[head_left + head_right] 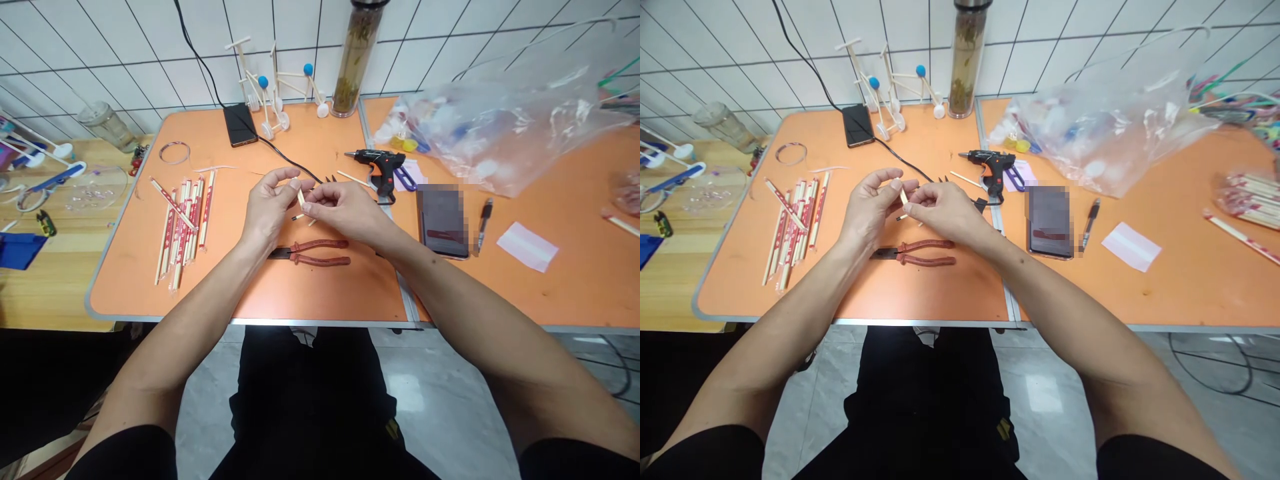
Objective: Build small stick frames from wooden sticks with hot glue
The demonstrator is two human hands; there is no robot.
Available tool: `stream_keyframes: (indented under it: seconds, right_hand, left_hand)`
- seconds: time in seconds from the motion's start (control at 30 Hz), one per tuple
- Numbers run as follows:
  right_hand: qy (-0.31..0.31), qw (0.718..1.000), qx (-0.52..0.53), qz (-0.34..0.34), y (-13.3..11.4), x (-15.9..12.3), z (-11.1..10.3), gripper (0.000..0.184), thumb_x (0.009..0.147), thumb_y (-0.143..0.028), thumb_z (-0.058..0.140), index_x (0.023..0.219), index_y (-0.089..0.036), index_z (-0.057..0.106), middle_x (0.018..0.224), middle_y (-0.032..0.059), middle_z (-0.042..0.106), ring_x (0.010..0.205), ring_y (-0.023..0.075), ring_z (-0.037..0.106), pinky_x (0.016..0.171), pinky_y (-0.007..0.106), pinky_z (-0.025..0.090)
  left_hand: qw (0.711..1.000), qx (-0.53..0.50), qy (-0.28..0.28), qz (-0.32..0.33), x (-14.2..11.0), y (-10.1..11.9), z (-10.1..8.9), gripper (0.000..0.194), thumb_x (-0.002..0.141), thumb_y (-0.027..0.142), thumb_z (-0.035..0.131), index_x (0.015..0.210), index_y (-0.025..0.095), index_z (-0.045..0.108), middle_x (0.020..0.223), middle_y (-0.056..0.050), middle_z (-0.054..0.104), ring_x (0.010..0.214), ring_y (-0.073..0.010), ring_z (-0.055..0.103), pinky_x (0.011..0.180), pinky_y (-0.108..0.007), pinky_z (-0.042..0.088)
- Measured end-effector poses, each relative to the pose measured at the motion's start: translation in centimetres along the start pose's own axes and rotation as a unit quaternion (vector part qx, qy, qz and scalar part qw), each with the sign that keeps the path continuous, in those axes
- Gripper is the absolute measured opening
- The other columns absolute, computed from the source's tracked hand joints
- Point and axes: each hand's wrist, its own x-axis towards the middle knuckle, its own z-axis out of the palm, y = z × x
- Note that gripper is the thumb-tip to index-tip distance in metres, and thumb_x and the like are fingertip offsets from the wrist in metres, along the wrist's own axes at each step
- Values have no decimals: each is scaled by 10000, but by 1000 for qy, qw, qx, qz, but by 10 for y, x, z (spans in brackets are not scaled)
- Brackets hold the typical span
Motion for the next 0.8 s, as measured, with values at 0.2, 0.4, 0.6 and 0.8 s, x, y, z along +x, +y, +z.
stream_keyframes:
  seconds: [0.2,0.4,0.6,0.8]
  right_hand:
    - [24,999,28,-23,1,1,4,210,867,-363,758,713,-223,732,811,27,768,765,194,639,730,339,464]
    - [22,998,-43,-40,3,3,-12,168,897,-382,754,824,-233,781,853,38,788,823,229,681,745,356,467]
    - [76,971,-227,-19,8,1,-66,202,873,-359,839,719,-263,752,750,72,721,820,283,666,695,396,420]
    - [18,920,-387,51,17,0,-69,201,837,-324,860,682,-260,748,652,63,683,721,252,623,616,382,333]
  left_hand:
    - [1000,-16,-19,3,0,-7,3,334,812,377,981,1008,224,758,891,-27,852,877,-179,818,888,-287,633]
    - [1000,0,-17,-8,2,-5,-1,283,801,379,987,864,196,781,900,-41,847,845,-162,798,854,-268,624]
    - [999,-15,48,-1,9,5,-11,296,831,393,979,867,224,738,888,-33,843,822,-165,799,813,-280,644]
    - [999,-15,50,-5,12,4,-14,316,821,401,982,877,219,730,882,-36,847,784,-157,783,779,-264,630]
